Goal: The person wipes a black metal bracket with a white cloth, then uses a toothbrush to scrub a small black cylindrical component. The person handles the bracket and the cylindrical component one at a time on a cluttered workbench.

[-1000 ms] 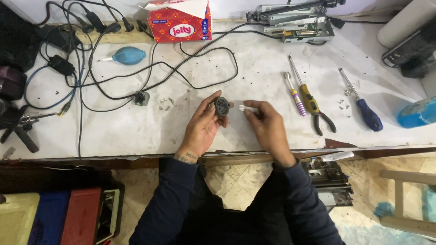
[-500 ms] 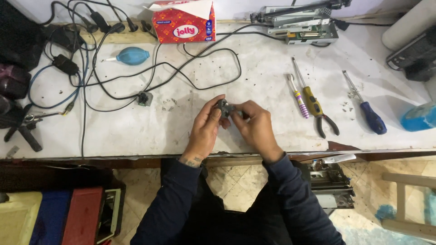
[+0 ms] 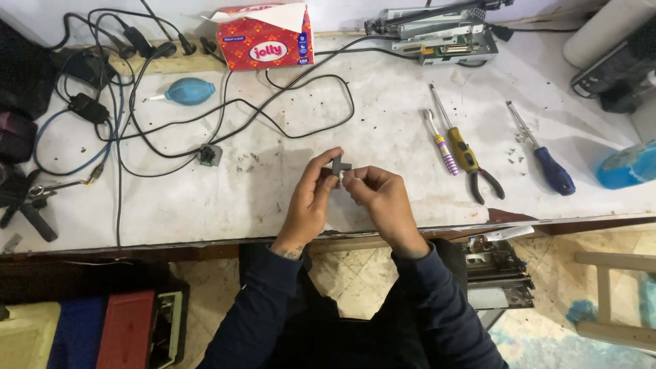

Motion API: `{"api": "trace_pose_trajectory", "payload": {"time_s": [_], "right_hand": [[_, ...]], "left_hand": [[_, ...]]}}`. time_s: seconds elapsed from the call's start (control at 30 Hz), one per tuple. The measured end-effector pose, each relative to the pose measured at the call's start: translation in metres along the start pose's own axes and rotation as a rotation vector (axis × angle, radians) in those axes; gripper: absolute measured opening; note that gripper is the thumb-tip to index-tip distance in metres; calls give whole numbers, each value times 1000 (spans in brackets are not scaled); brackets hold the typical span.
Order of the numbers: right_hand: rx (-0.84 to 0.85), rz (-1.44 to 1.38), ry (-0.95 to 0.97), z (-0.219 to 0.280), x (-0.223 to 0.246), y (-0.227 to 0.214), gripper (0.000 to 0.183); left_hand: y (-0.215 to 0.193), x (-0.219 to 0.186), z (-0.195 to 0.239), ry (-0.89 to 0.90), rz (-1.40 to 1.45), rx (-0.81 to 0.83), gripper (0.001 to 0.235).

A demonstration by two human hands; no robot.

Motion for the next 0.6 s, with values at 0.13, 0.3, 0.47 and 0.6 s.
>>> {"api": "trace_pose_trajectory", "payload": {"time_s": [0.13,0.3,0.47,0.6], "right_hand": [[-73,-281,293,-3,-15,-5,12],[-105,-394,451,-8,-28,-12,20],[-76,-308,369,-3,-17,-15,24],[-59,-166,127,8,16,-18,22]], "left_hand": [[8,-11,3,136,-78,45,43],[20,-27,7,216,-167,80,45],[22,-28,10,260,-165,79,52],[17,-28,11,247,-129,52,62]]}}
Point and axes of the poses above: each hand's wrist, its own z-axis away from the middle knuckle, its own y-axis out of the palm, x = y × z, the point moved 9 cm from there along -z, towards the middle knuckle, and after that the axes turned 14 degrees about -x, right-handed, at the moved point
